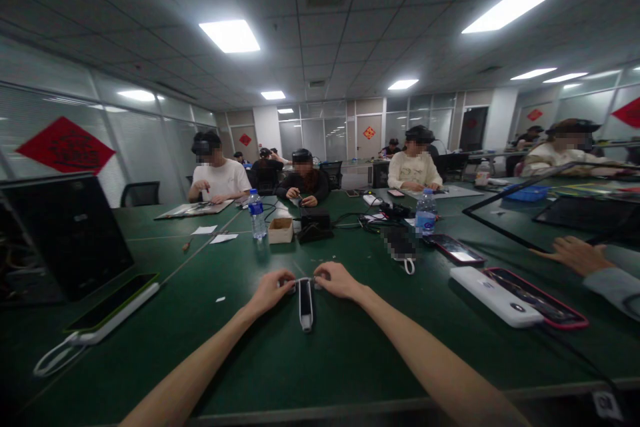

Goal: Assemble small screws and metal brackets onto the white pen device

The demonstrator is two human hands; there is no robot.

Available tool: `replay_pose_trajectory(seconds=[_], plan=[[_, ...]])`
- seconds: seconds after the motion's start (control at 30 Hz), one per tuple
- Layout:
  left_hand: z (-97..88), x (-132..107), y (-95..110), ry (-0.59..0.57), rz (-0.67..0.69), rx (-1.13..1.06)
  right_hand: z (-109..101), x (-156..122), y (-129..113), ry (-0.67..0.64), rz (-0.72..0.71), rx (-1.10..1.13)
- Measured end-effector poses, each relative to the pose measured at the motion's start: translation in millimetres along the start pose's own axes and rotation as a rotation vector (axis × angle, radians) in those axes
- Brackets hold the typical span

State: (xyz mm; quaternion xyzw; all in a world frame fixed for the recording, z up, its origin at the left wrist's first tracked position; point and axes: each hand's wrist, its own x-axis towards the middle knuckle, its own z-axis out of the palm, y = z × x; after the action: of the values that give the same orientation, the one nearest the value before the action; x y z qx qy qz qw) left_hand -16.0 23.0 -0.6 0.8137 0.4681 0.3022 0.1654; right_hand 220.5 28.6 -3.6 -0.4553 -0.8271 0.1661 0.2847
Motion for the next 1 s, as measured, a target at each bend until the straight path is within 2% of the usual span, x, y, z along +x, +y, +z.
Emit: replay_pose_trajectory(seconds=[0.1,0.3,0.5,1.0], plan=[[-0.8,-0.4,1.3,-0.008,-0.005,-0.006,0.7,0.3,0.5,-0.003,0.048,0.035],[-1.1,-0.9,2.1,-0.010,-0.014,-0.014,0.0,1.4,2.3,-0.025,0.031,0.012],[0.5,-0.5,1.2,0.004,0.001,0.007,4.4,3.3,9.4,0.053,0.009,0.052],[0.0,-0.3,-0.7,-0.010,-0.003,-0.006,3.2,2.7,7.6,-0.001,0.048,0.044]])
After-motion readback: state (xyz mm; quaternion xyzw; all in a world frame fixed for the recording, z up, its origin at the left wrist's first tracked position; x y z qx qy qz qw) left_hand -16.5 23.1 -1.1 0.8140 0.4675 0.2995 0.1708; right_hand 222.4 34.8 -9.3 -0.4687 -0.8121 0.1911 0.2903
